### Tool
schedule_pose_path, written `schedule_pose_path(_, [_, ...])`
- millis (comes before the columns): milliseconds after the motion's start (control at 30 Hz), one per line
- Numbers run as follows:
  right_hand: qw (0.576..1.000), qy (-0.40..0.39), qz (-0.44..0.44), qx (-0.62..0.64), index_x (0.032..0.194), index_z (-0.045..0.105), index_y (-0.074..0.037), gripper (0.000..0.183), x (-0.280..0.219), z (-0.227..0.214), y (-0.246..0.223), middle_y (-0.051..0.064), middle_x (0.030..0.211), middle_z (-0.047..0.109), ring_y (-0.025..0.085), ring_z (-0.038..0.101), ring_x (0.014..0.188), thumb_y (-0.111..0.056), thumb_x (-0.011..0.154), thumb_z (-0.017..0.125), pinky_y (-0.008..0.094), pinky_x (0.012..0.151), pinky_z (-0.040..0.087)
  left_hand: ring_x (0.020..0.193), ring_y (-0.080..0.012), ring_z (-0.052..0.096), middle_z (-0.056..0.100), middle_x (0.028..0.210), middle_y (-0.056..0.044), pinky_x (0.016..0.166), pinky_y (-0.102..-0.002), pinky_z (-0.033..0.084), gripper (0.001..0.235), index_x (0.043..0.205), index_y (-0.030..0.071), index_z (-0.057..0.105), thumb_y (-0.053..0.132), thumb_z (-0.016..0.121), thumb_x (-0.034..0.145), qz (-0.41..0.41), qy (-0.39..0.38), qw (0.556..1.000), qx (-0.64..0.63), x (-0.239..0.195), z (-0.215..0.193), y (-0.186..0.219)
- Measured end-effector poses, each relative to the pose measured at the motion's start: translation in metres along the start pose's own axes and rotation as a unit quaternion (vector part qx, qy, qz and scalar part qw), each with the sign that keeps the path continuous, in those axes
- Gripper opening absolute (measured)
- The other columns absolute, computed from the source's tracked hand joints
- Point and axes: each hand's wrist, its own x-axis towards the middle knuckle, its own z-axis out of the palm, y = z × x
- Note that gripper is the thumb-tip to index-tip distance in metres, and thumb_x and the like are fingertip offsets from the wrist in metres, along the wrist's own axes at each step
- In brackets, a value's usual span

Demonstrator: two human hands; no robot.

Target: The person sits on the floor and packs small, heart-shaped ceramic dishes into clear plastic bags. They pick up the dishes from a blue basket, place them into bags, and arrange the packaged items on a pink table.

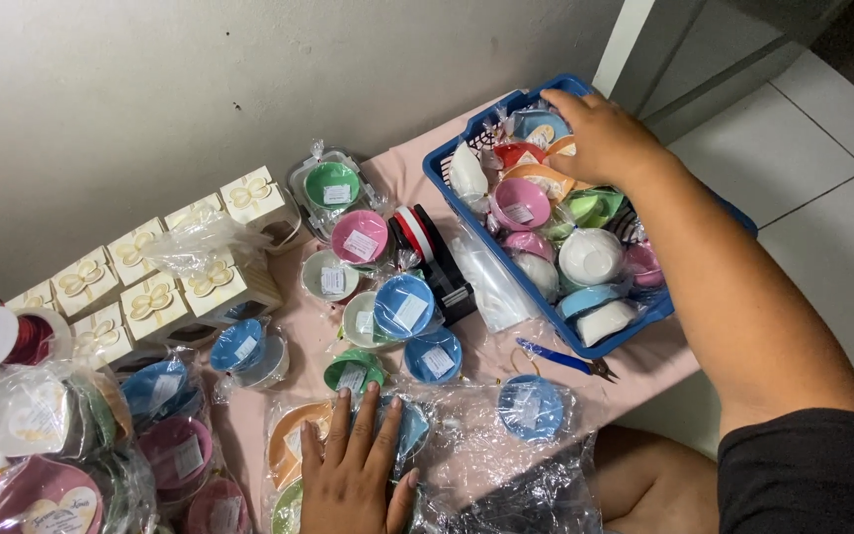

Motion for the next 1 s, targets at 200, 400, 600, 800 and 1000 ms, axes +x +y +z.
schedule_pose_path(200, [0.989, -0.110, 0.097, -0.011, 0.162, 0.041, -0.036, 0.085, 0.008, 0.001, -0.010, 0.014, 0.156, 0.042, 0.035, 0.051, 0.137, -0.057, 0.082, 0.062, 0.042, 0.103, 0.046, 0.166, -0.0296, 0.015, 0.020, 0.179, -0.001, 0.120, -0.060, 0.023, 0.098, 0.167, 0.032, 0.026, 0.083, 0.041, 0.085, -0.001, 0.013, 1.000, 0.010, -0.001, 0.006, 0.000])
schedule_pose_path(400, [0.991, -0.114, 0.072, -0.025, 0.135, 0.064, -0.024, 0.053, -0.005, 0.004, -0.032, 0.014, 0.110, 0.078, 0.036, 0.073, 0.082, -0.051, 0.090, 0.071, 0.044, 0.066, 0.052, 0.165, -0.0311, 0.018, 0.022, 0.178, -0.002, 0.117, -0.062, 0.025, 0.092, 0.167, 0.031, 0.029, 0.079, 0.038, 0.089, 0.003, 0.001, 1.000, -0.010, 0.000, 0.004, -0.001])
schedule_pose_path(600, [0.995, -0.005, 0.088, -0.041, 0.149, 0.059, -0.027, 0.063, 0.001, 0.005, 0.004, 0.016, 0.138, 0.062, 0.043, 0.066, 0.109, -0.037, 0.088, 0.071, 0.053, 0.076, 0.054, 0.164, -0.0314, 0.019, 0.023, 0.178, -0.002, 0.118, -0.061, 0.024, 0.085, 0.166, 0.031, 0.030, 0.076, 0.035, 0.094, -0.001, 0.009, 1.000, -0.020, -0.001, 0.003, 0.000])
schedule_pose_path(800, [0.977, 0.213, -0.005, -0.029, 0.145, 0.067, -0.007, 0.052, -0.031, -0.023, 0.018, 0.024, 0.118, 0.066, 0.043, 0.067, 0.088, -0.030, 0.099, 0.078, 0.051, 0.056, 0.054, 0.162, -0.0325, 0.019, 0.020, 0.178, -0.004, 0.118, -0.063, 0.022, 0.084, 0.168, 0.028, 0.028, 0.073, 0.036, 0.097, 0.003, 0.009, 0.999, -0.048, -0.002, 0.000, -0.001])
schedule_pose_path(1000, [0.942, 0.326, -0.083, -0.005, 0.121, 0.074, 0.003, 0.035, -0.048, -0.039, 0.029, 0.028, 0.113, 0.070, 0.045, 0.067, 0.095, -0.023, 0.100, 0.085, 0.052, 0.065, 0.054, 0.162, -0.0346, 0.017, 0.022, 0.177, -0.006, 0.118, -0.065, 0.018, 0.078, 0.166, 0.026, 0.033, 0.068, 0.039, 0.100, 0.002, 0.002, 0.995, -0.099, -0.004, -0.002, -0.002])
